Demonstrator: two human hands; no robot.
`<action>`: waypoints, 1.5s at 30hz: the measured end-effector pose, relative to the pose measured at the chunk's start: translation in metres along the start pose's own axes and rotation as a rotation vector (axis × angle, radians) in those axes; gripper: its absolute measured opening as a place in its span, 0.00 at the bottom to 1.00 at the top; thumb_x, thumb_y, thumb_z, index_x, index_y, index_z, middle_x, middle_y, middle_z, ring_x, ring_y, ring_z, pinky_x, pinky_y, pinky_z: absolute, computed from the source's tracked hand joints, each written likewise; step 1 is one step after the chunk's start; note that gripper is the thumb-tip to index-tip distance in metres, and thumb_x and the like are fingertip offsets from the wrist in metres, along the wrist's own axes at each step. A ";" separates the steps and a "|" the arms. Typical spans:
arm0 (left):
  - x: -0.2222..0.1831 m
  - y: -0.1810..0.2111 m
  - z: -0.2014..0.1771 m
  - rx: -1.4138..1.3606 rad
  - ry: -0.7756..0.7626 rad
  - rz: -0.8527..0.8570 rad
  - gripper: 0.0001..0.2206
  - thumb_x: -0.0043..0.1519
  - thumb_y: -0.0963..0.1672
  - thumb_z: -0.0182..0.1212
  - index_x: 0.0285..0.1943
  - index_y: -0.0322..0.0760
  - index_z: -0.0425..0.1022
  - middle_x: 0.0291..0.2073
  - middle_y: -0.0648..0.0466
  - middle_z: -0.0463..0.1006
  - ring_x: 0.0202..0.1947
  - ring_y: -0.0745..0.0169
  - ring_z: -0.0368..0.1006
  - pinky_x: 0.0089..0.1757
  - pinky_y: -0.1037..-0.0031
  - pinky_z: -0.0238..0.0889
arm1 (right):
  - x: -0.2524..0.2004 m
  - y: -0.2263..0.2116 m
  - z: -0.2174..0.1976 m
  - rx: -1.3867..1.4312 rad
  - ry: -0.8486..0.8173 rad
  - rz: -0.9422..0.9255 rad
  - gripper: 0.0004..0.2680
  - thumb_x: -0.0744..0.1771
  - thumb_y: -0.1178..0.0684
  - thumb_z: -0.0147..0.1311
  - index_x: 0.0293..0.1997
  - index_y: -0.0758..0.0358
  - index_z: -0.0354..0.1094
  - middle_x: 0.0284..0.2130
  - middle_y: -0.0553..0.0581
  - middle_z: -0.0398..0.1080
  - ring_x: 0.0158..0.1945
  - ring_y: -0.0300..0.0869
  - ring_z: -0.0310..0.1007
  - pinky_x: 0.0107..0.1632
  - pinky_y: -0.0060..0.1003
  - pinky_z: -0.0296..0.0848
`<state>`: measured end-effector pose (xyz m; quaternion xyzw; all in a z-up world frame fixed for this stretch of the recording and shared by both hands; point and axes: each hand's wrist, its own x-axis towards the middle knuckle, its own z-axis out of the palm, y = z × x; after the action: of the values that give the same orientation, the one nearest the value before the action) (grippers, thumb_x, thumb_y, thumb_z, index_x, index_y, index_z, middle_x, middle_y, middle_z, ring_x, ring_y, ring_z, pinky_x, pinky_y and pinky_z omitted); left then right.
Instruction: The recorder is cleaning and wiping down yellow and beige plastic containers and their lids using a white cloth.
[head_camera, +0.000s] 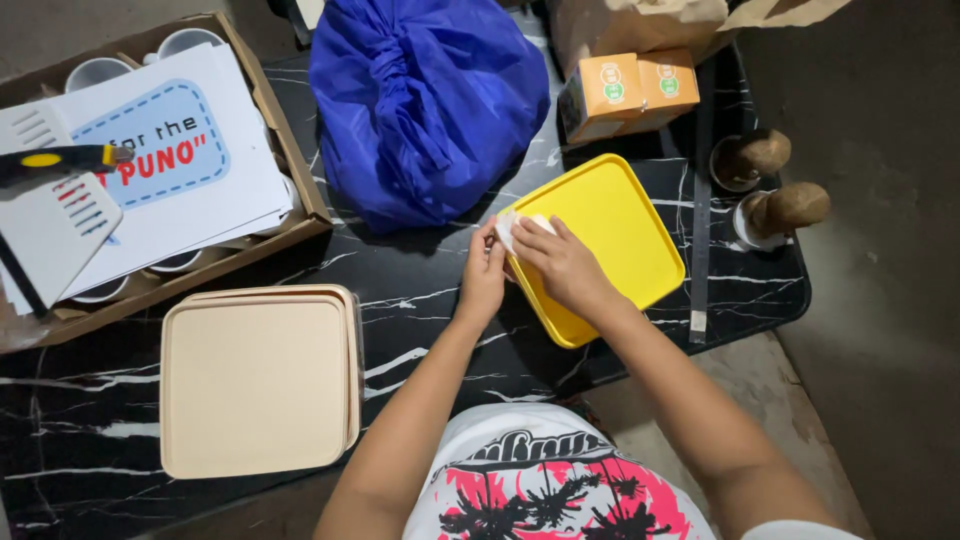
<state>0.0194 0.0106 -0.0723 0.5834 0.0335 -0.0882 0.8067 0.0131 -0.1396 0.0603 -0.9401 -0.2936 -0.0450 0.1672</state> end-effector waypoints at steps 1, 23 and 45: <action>0.007 -0.011 -0.003 -0.002 0.001 0.004 0.20 0.71 0.43 0.49 0.72 0.36 0.58 0.54 0.50 0.75 0.44 0.69 0.73 0.42 0.78 0.69 | -0.006 0.001 -0.001 -0.003 0.001 -0.004 0.19 0.61 0.65 0.55 0.59 0.65 0.70 0.63 0.59 0.68 0.70 0.48 0.61 0.69 0.55 0.58; -0.006 0.061 -0.012 0.775 -0.228 0.164 0.21 0.66 0.45 0.59 0.67 0.32 0.68 0.48 0.37 0.77 0.46 0.43 0.75 0.47 0.62 0.68 | -0.021 0.018 0.026 -0.201 0.066 0.280 0.19 0.66 0.60 0.46 0.66 0.63 0.62 0.69 0.62 0.60 0.72 0.52 0.58 0.68 0.61 0.55; 0.002 0.001 -0.054 -0.155 -0.018 -0.233 0.26 0.64 0.36 0.54 0.75 0.30 0.60 0.45 0.55 0.73 0.44 0.67 0.73 0.47 0.76 0.69 | -0.036 -0.019 0.008 0.176 0.079 0.042 0.11 0.65 0.60 0.55 0.52 0.61 0.72 0.59 0.58 0.72 0.67 0.49 0.67 0.69 0.55 0.61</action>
<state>0.0245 0.0620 -0.0891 0.5108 0.1006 -0.1835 0.8339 -0.0276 -0.1412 0.0515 -0.9253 -0.2697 -0.0523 0.2613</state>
